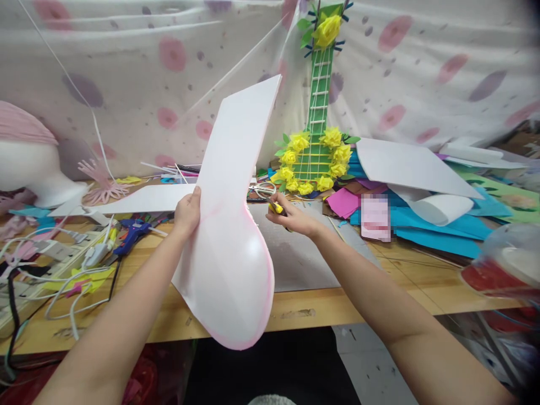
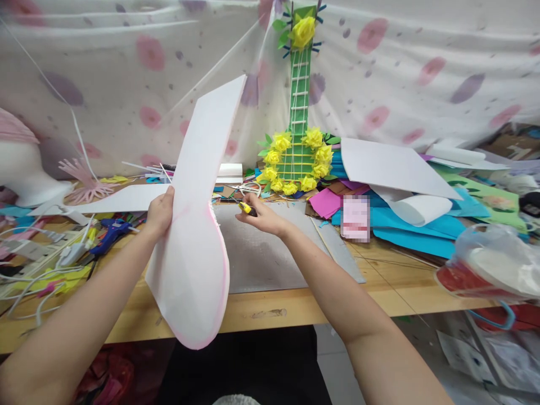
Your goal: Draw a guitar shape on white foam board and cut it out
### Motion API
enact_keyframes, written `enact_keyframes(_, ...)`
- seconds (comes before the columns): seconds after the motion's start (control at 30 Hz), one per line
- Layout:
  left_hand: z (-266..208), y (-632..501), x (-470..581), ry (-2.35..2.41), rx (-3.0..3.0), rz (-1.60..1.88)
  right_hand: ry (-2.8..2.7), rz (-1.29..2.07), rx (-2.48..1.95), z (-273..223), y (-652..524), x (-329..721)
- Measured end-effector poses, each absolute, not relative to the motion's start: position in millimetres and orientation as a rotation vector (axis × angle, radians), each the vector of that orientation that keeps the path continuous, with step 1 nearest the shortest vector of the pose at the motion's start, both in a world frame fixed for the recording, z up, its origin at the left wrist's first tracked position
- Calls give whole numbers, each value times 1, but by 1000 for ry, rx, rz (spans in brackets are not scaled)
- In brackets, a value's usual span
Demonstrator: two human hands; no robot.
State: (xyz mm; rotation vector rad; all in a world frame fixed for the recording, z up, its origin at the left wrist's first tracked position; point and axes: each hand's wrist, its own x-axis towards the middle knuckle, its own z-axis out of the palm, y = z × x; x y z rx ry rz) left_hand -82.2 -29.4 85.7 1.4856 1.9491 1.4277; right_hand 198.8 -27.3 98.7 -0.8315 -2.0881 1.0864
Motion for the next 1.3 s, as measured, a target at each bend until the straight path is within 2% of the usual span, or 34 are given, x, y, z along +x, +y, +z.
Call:
enact_keyframes(0.37,85,-31,-76,2123,1580,1324,-1893,1204,-675,118,-49,169)
enact_keyframes(0.6,87,-34,-78,2337,1579,1194,-1852,1050,-707,111,-43,158)
enact_keyframes(1.07,93,-40,-80,2499,1552,1111,-1847,1136,-833,99,-34,172)
enact_keyframes(1.3,98,-40,-77,2559,1533,1071,-1951,900,-908,96,-27,167)
